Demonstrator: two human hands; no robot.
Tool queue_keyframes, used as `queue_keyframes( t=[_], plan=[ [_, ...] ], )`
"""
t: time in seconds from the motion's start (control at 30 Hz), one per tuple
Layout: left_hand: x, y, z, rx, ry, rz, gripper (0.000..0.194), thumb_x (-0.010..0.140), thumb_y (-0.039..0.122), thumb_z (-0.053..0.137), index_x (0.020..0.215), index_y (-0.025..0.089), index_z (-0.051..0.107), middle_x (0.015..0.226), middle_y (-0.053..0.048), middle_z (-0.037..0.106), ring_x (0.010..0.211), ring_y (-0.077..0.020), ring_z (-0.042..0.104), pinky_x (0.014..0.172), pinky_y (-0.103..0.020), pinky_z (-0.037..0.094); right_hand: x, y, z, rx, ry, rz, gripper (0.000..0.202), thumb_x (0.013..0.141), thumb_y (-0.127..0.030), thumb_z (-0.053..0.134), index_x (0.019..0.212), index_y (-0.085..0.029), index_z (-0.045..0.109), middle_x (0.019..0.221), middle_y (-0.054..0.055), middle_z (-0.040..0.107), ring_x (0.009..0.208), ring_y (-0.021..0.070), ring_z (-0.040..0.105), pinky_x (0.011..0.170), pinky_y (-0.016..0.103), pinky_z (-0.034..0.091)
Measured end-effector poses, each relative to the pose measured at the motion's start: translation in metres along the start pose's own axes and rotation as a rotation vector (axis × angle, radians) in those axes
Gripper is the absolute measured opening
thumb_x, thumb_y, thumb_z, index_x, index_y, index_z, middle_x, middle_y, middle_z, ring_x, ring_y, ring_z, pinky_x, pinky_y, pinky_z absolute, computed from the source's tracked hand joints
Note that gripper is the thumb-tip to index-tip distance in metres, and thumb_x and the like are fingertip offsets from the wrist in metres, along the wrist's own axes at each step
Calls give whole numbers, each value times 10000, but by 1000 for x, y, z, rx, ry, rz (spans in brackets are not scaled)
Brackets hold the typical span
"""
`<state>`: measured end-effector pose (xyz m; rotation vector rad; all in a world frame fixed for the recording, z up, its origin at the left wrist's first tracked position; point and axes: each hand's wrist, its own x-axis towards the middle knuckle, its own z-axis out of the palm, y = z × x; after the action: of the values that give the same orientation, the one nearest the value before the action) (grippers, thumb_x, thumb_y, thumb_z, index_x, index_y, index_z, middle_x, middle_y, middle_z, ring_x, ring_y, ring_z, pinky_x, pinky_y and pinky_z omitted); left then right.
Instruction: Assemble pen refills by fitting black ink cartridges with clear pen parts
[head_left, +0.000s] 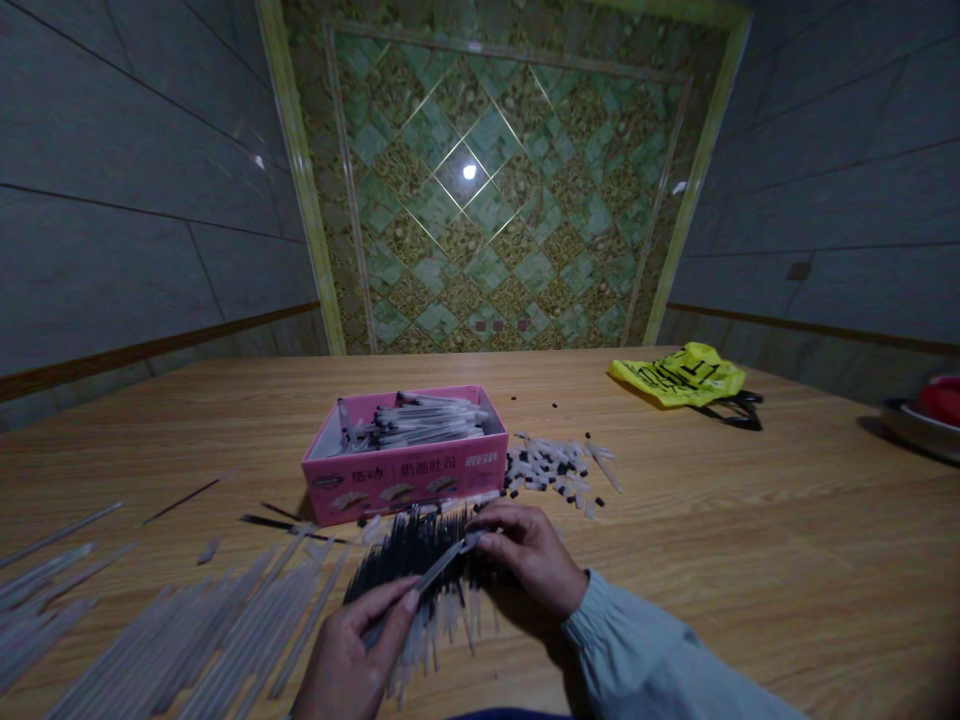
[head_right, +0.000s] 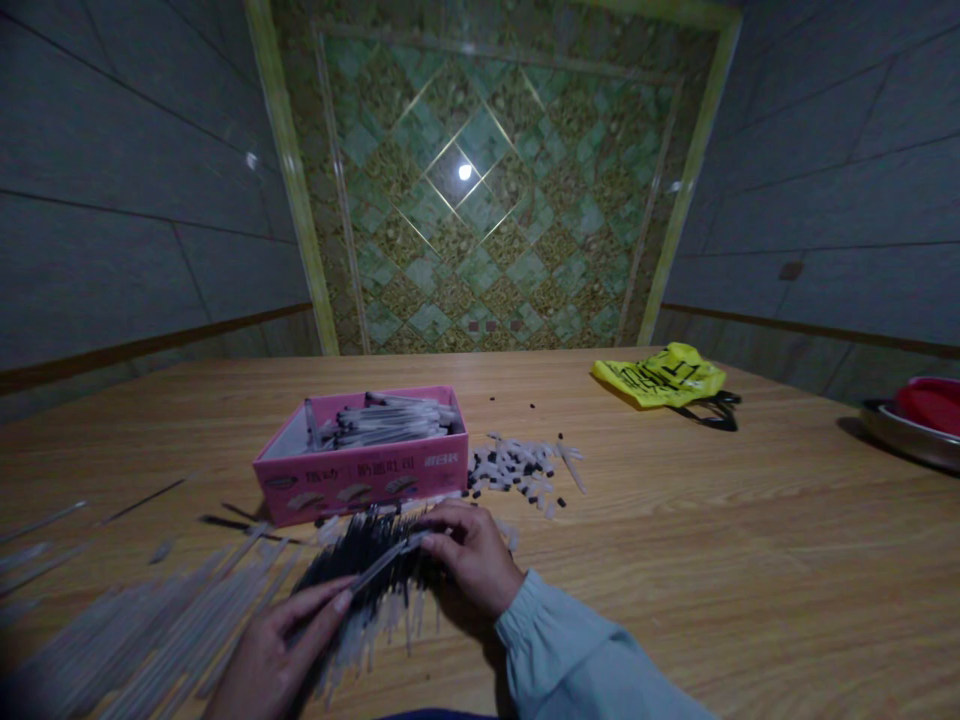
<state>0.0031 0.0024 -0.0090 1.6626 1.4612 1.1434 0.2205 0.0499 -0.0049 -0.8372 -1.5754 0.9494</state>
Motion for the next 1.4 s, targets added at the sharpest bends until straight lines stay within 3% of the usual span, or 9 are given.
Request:
queue_keyframes(
  t=[0.27,0.47,0.67,0.8,1.1,1.27,1.4],
  plan=[
    [3,1,0,-14,-55,-4,282,692,441,623,813,236,773,889,-54,757,900,-267,680,823,-316,523,-2,2,0,-1,-78,7,183,768,-291,659,890,-170,723,795,47,612,773,173,568,689,278,459],
    [2,1,0,-11,-18,-31,312,680,478,623,769,218,771,837,-63,760,843,-262,683,781,-303,525,-5,3,3,116,-52,124,173,722,-266,692,860,-162,680,705,11,624,627,137,564,606,253,453],
    [1,8,-1,-49,-130,-47,336,709,484,599,748,192,761,704,-48,732,742,-243,658,685,-293,499,-3,-13,2,-150,-110,-48,98,737,-235,674,782,-159,716,706,32,651,687,159,588,644,250,445],
    [1,11,-3,-64,-171,-58,368,709,506,588,689,175,746,655,-47,702,675,-222,616,626,-282,461,-3,-19,0,-226,-177,-61,145,800,-284,623,832,-176,714,705,28,647,643,149,591,598,232,442],
    [4,-5,0,-134,-182,-79,488,712,587,536,622,144,721,488,-21,529,501,-138,426,443,-229,310,-9,-21,0,-543,-243,-339,259,922,-307,428,966,-166,642,809,91,653,736,171,586,659,250,416],
    [2,2,-3,-77,-184,-28,472,727,567,527,606,155,724,528,-39,598,531,-156,488,498,-242,369,-12,-18,2,-647,-216,-386,264,936,-302,383,936,-163,607,761,80,634,692,166,575,625,246,389],
    [-1,12,-4,-19,-164,24,392,737,500,551,602,179,734,557,-39,659,570,-189,566,543,-252,425,-16,-19,5,-683,-195,-313,292,941,-307,354,844,-165,590,686,53,602,627,155,550,591,248,364]
  ],
)
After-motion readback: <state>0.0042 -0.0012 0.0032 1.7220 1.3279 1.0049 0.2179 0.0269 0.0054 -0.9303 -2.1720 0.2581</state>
